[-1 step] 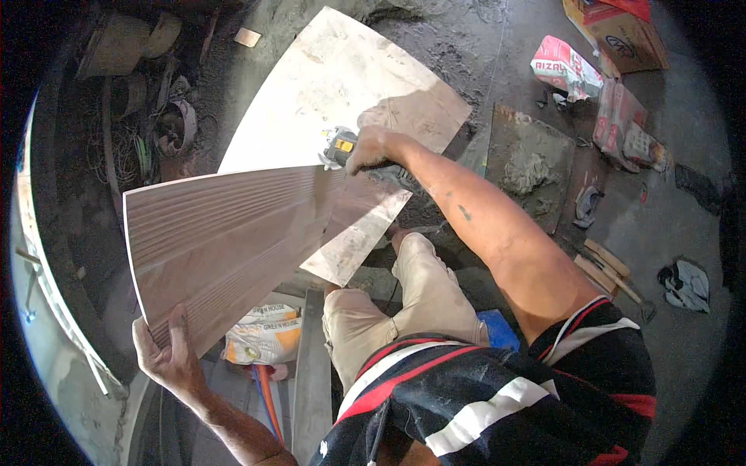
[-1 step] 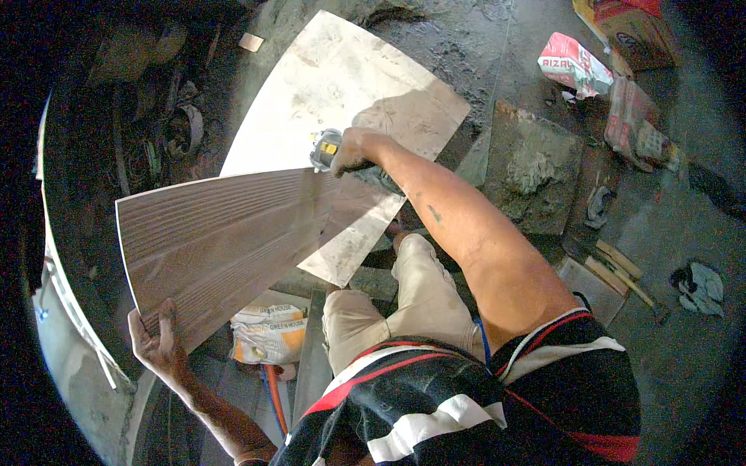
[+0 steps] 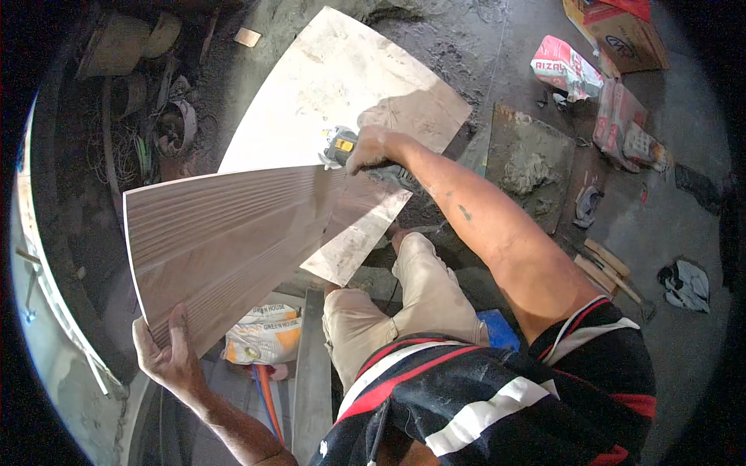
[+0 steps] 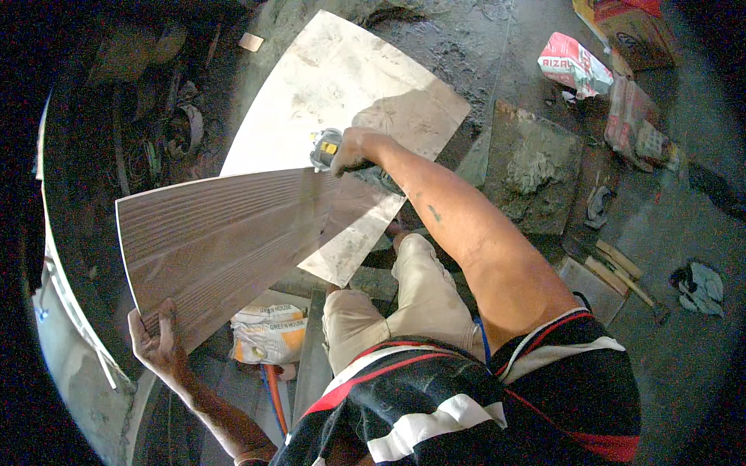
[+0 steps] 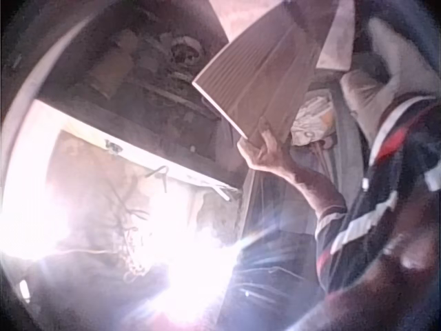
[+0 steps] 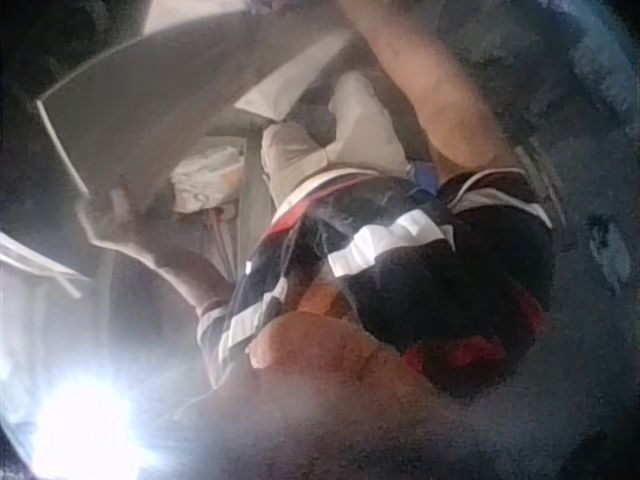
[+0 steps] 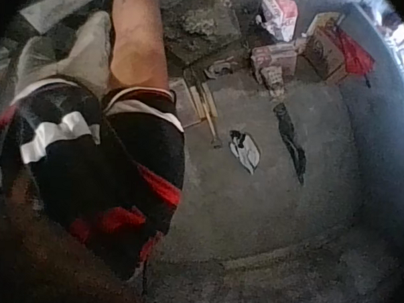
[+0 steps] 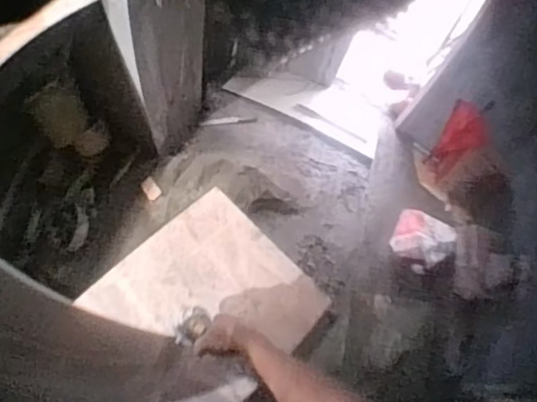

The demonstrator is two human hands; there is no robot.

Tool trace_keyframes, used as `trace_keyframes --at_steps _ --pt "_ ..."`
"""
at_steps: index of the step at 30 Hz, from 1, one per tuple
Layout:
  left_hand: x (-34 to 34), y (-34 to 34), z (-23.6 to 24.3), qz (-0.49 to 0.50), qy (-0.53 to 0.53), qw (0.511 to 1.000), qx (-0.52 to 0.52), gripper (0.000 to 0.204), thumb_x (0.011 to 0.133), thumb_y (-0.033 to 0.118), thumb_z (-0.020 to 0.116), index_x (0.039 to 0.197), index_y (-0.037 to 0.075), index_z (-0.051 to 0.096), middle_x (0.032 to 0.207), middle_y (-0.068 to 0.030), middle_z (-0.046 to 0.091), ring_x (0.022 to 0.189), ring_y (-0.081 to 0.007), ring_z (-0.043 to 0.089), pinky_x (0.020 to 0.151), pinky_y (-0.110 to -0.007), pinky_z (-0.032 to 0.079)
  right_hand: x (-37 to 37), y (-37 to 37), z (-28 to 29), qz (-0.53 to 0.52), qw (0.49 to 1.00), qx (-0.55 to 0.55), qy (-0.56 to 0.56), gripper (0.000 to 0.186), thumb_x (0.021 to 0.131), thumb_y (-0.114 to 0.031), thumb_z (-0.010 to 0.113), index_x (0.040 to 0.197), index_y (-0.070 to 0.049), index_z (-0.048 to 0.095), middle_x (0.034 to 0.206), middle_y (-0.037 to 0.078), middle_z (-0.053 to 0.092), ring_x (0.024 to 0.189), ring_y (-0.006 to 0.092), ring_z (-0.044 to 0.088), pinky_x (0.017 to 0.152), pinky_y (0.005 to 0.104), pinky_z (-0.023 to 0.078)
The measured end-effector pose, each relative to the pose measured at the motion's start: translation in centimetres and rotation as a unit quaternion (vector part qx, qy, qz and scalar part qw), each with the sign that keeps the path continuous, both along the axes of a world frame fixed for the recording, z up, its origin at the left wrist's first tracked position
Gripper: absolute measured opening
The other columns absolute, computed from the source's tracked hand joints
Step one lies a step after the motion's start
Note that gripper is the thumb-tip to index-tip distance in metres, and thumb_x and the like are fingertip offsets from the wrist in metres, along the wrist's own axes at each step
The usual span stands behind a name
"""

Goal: The person applies mortar to a wall behind a sink by hand and with a tool, taps the area with a mallet, and uses an angle grinder to cut and shape a white ceramic tile.

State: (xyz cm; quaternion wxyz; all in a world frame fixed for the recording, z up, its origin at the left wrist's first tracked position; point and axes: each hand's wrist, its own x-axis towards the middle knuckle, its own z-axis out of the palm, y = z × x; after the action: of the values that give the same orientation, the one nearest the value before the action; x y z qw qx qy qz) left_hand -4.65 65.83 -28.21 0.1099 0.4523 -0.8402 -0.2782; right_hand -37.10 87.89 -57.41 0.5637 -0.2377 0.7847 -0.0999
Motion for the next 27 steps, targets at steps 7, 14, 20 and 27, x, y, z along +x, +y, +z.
trace_keyframes --at_steps 7,14,20,27 --pt "0.01 -0.2 -0.17 0.017 -0.007 1.0 -0.004 0.016 0.091 0.008 0.078 0.101 0.0 0.067 0.095 -0.005 0.067 0.088 -0.0147 0.062 0.083 -0.031 0.049 0.17 -0.07 0.03 -0.009 1.0 -0.004 0.005 0.06 0.058 -0.041 0.085 0.093 0.007 0.077 0.092 0.021 0.076 0.081 0.0282 0.073 0.072 0.0407 0.058" --pt "-0.13 0.0 -0.03 0.03 -0.001 1.0 0.007 0.016 0.092 0.006 0.078 0.101 -0.001 0.066 0.095 -0.0049 0.068 0.088 -0.0145 0.062 0.083 -0.029 0.049 0.17 0.02 0.32 -0.012 1.0 -0.015 0.021 0.055 0.059 -0.037 0.083 0.09 0.008 0.077 0.086 0.022 0.076 0.075 0.0288 0.072 0.068 0.0401 0.058" --pt "-0.45 0.16 0.1 0.019 0.004 1.0 0.011 0.017 0.092 0.008 0.078 0.103 -0.001 0.067 0.095 -0.0053 0.069 0.089 -0.0136 0.062 0.083 -0.028 0.05 0.26 0.23 0.23 -0.013 0.999 -0.027 0.026 0.056 0.06 -0.038 0.083 0.093 0.006 0.077 0.087 0.023 0.076 0.077 0.0296 0.073 0.07 0.0407 0.058" --pt "-0.42 -0.18 -0.04 0.019 0.011 1.0 0.017 0.018 0.093 0.009 0.078 0.104 -0.001 0.067 0.095 -0.0055 0.069 0.087 -0.0148 0.063 0.084 -0.029 0.05 0.4 -0.02 0.14 0.026 0.999 -0.004 0.029 0.058 0.061 -0.042 0.082 0.095 0.005 0.078 0.093 0.024 0.076 0.083 0.0304 0.074 0.075 0.0405 0.058"
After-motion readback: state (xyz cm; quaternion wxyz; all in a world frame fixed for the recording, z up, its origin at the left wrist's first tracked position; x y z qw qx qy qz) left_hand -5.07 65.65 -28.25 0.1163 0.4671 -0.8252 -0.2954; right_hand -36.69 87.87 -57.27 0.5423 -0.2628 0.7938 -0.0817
